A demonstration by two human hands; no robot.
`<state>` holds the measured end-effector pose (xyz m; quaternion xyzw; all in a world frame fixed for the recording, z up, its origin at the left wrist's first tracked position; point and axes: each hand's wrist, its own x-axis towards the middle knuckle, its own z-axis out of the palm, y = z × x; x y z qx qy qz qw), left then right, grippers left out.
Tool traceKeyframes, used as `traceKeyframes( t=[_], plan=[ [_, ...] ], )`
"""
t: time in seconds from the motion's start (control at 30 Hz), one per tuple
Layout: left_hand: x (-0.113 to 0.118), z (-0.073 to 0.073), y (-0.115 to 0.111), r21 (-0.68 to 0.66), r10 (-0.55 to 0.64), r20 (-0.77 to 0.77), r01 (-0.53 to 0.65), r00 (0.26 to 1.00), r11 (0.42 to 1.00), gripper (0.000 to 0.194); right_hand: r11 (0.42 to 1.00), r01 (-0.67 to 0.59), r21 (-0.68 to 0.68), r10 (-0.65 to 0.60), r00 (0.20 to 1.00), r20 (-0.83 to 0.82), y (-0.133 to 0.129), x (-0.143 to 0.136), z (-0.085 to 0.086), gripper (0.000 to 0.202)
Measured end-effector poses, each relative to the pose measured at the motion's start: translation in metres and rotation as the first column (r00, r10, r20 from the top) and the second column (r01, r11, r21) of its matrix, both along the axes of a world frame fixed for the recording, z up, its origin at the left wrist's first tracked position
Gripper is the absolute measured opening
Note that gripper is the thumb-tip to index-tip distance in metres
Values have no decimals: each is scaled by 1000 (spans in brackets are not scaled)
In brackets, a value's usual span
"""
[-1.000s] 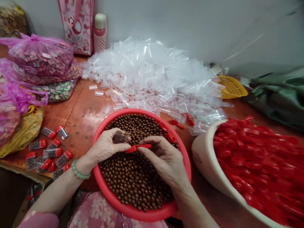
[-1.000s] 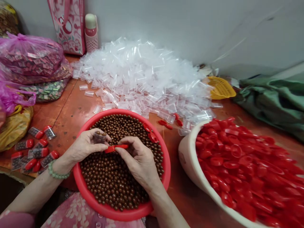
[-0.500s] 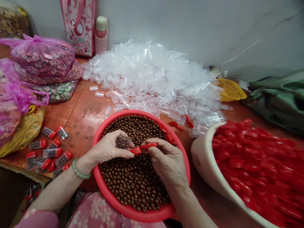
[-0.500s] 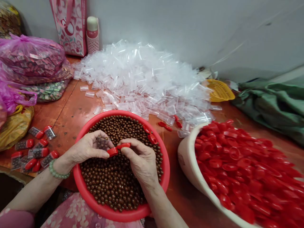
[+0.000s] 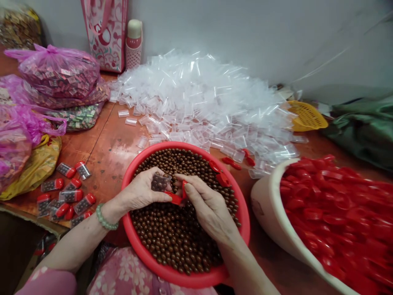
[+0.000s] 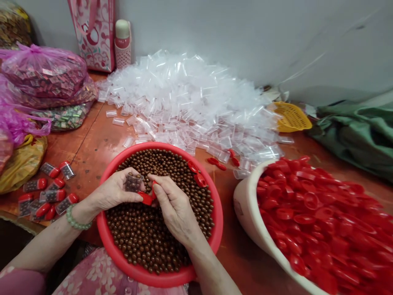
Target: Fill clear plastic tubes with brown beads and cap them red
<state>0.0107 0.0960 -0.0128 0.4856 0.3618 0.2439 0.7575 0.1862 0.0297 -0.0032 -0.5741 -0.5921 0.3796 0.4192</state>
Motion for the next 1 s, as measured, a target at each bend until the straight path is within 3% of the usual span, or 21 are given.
traceKeyframes(
  t=[0.13,0.33,0.4,0.57,0.73,1.0],
  plan=[
    [0,-5,0,34,19,-17,-19,1000,999,39,991,-131,-26,132,989,62,-1,-4,1,30],
    [0,-3,0,12,39,18,-40,999,999,37,982,-186,-33,185,983,-14,-1,-1,-3,32],
    [0,-1,1,-31,46,49,-45,998,999,35,987,-140,-74,135,988,-78,1,4,-3,31],
    [-3,2,2,-214,14,184,26,983,977,39,981,120,-153,-159,948,-277,12,14,3,27],
    [-8,1,7,-302,-50,349,163,936,939,49,988,122,-90,-143,943,-302,26,12,9,21],
    [-12,-4,12,-349,-117,451,295,885,890,53,985,147,-90,-172,891,-420,32,8,-1,21]
  ],
)
